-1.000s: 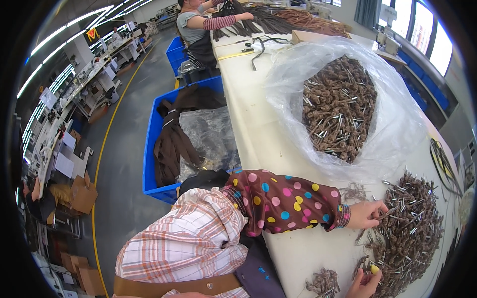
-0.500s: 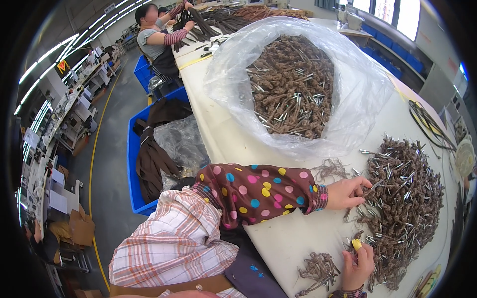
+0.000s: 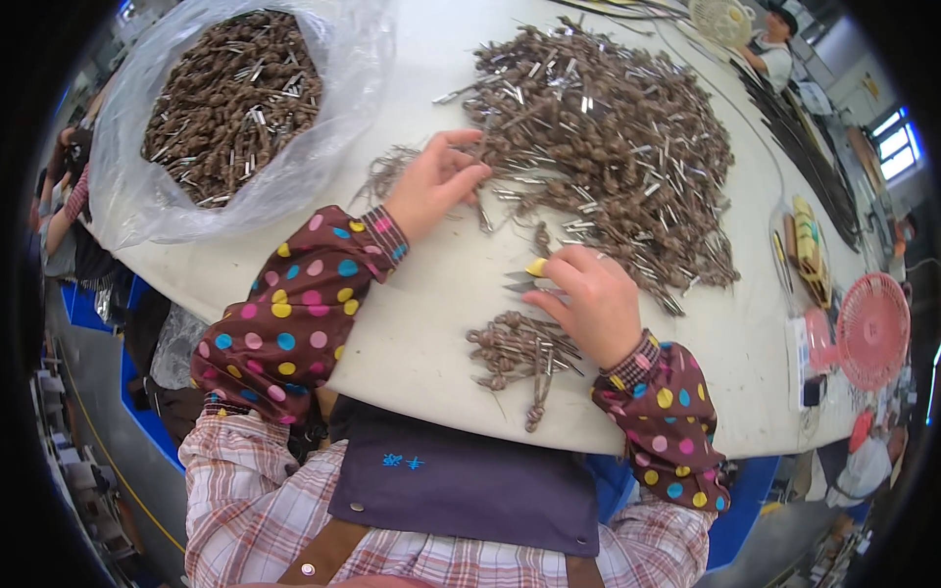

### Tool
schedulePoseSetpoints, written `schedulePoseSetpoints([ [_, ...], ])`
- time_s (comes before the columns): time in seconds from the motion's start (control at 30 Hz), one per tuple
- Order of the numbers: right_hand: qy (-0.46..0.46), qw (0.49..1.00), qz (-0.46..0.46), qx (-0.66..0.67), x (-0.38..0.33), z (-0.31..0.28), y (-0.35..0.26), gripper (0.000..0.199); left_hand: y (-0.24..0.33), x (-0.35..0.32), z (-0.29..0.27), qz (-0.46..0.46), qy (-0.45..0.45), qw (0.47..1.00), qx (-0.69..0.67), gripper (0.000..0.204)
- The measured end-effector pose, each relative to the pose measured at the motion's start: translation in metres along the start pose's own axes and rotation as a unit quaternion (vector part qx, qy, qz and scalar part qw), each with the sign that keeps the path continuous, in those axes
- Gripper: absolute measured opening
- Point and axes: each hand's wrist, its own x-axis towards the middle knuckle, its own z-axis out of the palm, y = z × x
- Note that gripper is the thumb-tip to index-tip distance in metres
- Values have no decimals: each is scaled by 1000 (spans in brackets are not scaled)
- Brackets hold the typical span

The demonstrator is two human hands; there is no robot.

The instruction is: Assembling small metal clips onto leather or fabric tassels in a workshop.

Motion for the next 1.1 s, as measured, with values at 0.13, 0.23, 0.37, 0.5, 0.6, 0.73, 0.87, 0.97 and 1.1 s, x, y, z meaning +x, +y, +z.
schedulePoseSetpoints([
  [0.13,12,1000,-26,-7,-6,5,10,24,-4,2,8,7,-4,1000,-11,45],
  [0.23,11,1000,-21,12,-6,9,11,23,-1,-2,9,0,-12,1000,-2,45],
  [0.37,-4,996,30,86,-7,13,13,24,-1,-5,8,-5,-13,1000,10,46],
  [0.5,-8,992,55,116,-7,13,13,26,-3,-5,6,-2,-14,1000,15,47],
  [0.6,-15,993,58,101,-7,16,13,25,0,-5,5,-7,-14,1000,17,47],
  [0.73,-18,997,12,77,-3,18,10,24,-2,-4,5,-4,-10,1000,15,48],
  [0.87,-31,999,-7,44,0,17,6,23,1,-4,7,-2,-9,1000,21,49],
  [0.97,-30,997,-12,63,3,18,5,23,2,-5,5,1,-11,999,31,50],
  [1.1,-52,994,-18,97,17,14,-12,23,-3,-4,8,5,-4,1000,7,49],
])
